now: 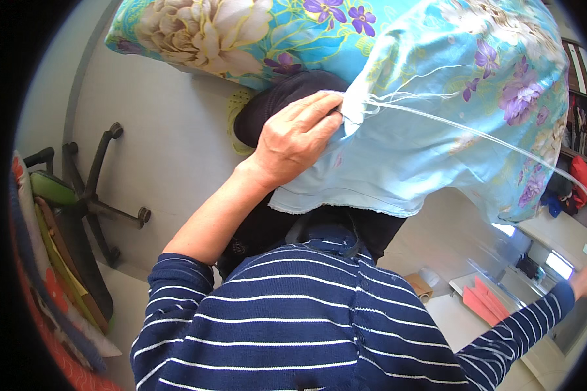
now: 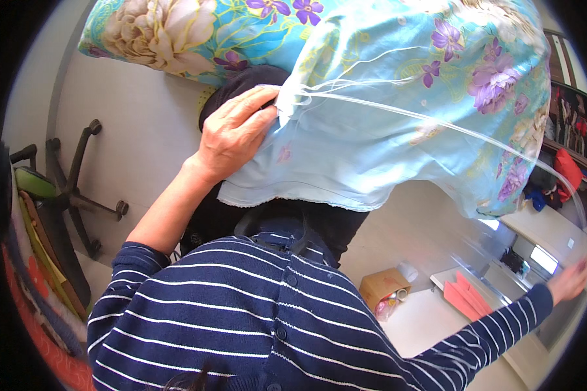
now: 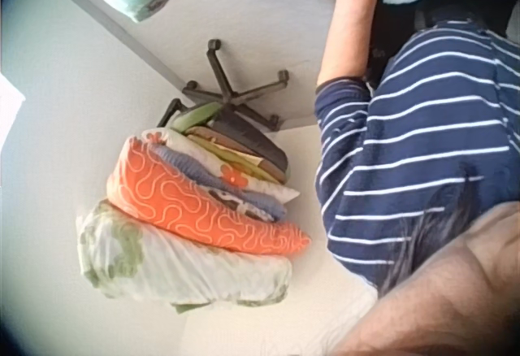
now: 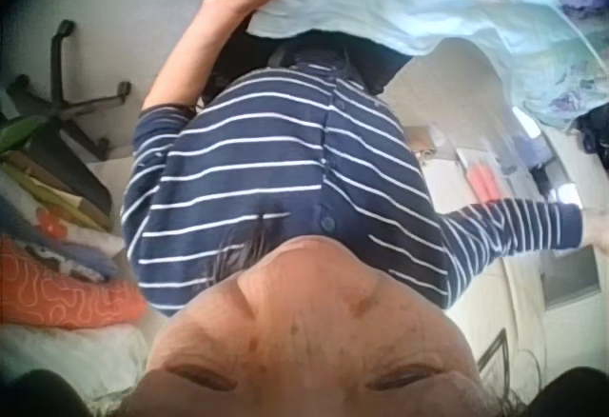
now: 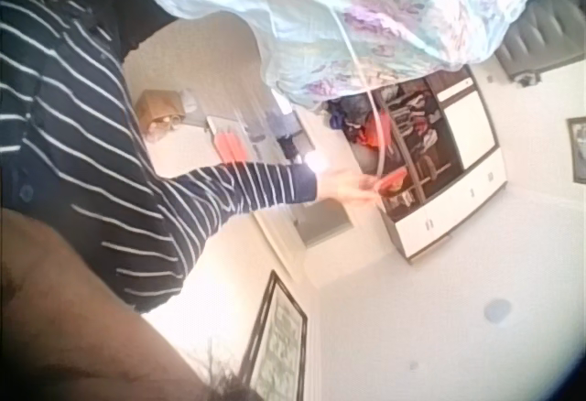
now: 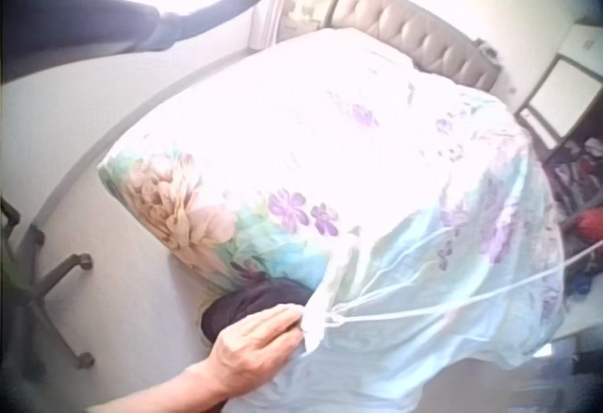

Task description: The person hand-sews a light blue floral pillowcase using a needle and white thread. They pull the thread through the fabric repeatedly, adjust the pillowcase, and later insert a pillow into the case.

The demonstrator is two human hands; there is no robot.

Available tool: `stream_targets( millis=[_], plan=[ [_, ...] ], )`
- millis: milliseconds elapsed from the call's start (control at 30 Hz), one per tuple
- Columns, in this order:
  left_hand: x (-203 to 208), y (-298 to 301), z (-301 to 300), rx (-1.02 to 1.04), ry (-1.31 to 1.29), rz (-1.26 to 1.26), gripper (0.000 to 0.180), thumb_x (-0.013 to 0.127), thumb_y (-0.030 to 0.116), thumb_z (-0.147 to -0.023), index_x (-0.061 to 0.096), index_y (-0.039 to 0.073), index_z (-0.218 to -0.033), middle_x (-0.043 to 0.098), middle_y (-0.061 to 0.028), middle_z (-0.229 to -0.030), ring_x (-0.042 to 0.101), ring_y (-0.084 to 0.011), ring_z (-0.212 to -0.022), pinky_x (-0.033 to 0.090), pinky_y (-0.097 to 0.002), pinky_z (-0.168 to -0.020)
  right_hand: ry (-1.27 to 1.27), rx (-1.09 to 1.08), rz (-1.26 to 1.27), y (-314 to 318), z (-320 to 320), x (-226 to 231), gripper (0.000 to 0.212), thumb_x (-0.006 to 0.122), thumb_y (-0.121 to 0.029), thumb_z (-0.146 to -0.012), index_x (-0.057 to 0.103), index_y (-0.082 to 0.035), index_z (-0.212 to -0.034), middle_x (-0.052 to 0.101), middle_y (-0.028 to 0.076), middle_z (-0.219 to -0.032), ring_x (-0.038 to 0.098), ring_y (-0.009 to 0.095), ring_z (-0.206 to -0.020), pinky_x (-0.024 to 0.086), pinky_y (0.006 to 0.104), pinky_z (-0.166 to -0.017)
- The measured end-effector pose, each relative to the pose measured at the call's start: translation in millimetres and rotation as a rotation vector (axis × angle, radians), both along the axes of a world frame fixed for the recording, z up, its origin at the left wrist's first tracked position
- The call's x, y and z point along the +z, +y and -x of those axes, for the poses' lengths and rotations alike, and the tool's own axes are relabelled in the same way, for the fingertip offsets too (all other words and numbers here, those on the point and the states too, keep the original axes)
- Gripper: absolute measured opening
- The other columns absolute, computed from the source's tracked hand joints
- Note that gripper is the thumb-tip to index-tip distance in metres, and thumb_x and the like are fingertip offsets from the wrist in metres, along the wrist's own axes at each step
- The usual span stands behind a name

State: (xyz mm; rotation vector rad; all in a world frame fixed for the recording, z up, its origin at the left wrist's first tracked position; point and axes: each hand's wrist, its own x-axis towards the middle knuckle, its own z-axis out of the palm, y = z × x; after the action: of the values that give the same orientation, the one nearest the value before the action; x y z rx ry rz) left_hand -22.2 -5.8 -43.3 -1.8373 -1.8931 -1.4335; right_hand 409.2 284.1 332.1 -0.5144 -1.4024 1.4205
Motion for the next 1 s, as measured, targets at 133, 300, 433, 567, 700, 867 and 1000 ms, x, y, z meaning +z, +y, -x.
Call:
stream_targets(
  millis=[133,300,433,567,700,867,1000],
  plan=[
    [4,6,-8,-0.004,0.009,0.004,0.020,0.063,-0.003,-0.067,0.061,0.000,-0.086,0.062,-0.0120,-0.104,0.062,-0.0273,-0.095,0.051,-0.0339,-0.082,-0.579,-1.034,-0.162,-3,-320,5,0.024,0.054,-0.016,-0.087,0.059,-0.004,-0.107,0.061,0.010,-0.098,0.057,0.019,-0.086,0.046,0.0306,-0.073],
    [-3,-3,-1,0.000,-0.016,0.021,0.021,0.064,-0.002,-0.068,0.060,0.001,-0.088,0.061,-0.0125,-0.105,0.062,-0.0279,-0.096,0.051,-0.0341,-0.081,-0.966,-1.250,-0.035,-37,-431,-94,0.030,0.053,-0.017,-0.086,0.058,-0.003,-0.113,0.061,0.011,-0.110,0.057,0.022,-0.101,0.043,0.0319,-0.084],
    [5,1,-3,-0.015,0.030,0.046,0.021,0.063,-0.002,-0.069,0.059,0.001,-0.089,0.061,-0.0124,-0.106,0.061,-0.0284,-0.096,0.051,-0.0346,-0.081,-0.644,-0.649,0.260,-24,-117,-244,0.025,0.052,-0.016,-0.089,0.057,-0.003,-0.110,0.062,0.009,-0.111,0.056,0.019,-0.101,0.043,0.0272,-0.081],
    [3,2,-6,-0.012,0.020,0.039,0.021,0.062,-0.003,-0.069,0.059,0.001,-0.090,0.061,-0.0121,-0.106,0.061,-0.0287,-0.096,0.051,-0.0352,-0.082,-0.852,0.025,0.157,-94,146,-288,0.015,0.052,-0.016,-0.091,0.058,-0.006,-0.101,0.063,0.007,-0.105,0.059,0.014,-0.092,0.045,0.0235,-0.071],
    [3,0,-6,0.007,0.006,0.034,0.022,0.062,-0.003,-0.068,0.060,0.001,-0.089,0.061,-0.0118,-0.106,0.061,-0.0287,-0.096,0.051,-0.0355,-0.082,-0.637,0.449,0.096,-152,257,-316,0.012,0.052,-0.016,-0.093,0.058,-0.006,-0.097,0.063,0.005,-0.104,0.058,0.010,-0.086,0.046,0.0206,-0.064],
    [3,1,-8,0.007,0.011,0.026,0.022,0.063,-0.003,-0.068,0.060,0.001,-0.090,0.061,-0.0120,-0.106,0.061,-0.0289,-0.096,0.051,-0.0354,-0.082,-0.642,0.496,0.321,-162,253,-317,0.010,0.053,-0.015,-0.093,0.058,-0.006,-0.094,0.060,0.003,-0.078,0.051,0.006,-0.064,0.040,0.0178,-0.053],
    [2,0,-7,0.011,0.017,0.020,0.022,0.063,-0.003,-0.069,0.061,0.001,-0.090,0.061,-0.0122,-0.105,0.061,-0.0291,-0.095,0.051,-0.0350,-0.083,-0.396,0.191,0.204,-157,213,-268,0.006,0.056,-0.009,-0.090,0.056,-0.005,-0.093,0.051,0.000,-0.070,0.043,0.005,-0.055,0.032,0.0178,-0.048]
  ],
)
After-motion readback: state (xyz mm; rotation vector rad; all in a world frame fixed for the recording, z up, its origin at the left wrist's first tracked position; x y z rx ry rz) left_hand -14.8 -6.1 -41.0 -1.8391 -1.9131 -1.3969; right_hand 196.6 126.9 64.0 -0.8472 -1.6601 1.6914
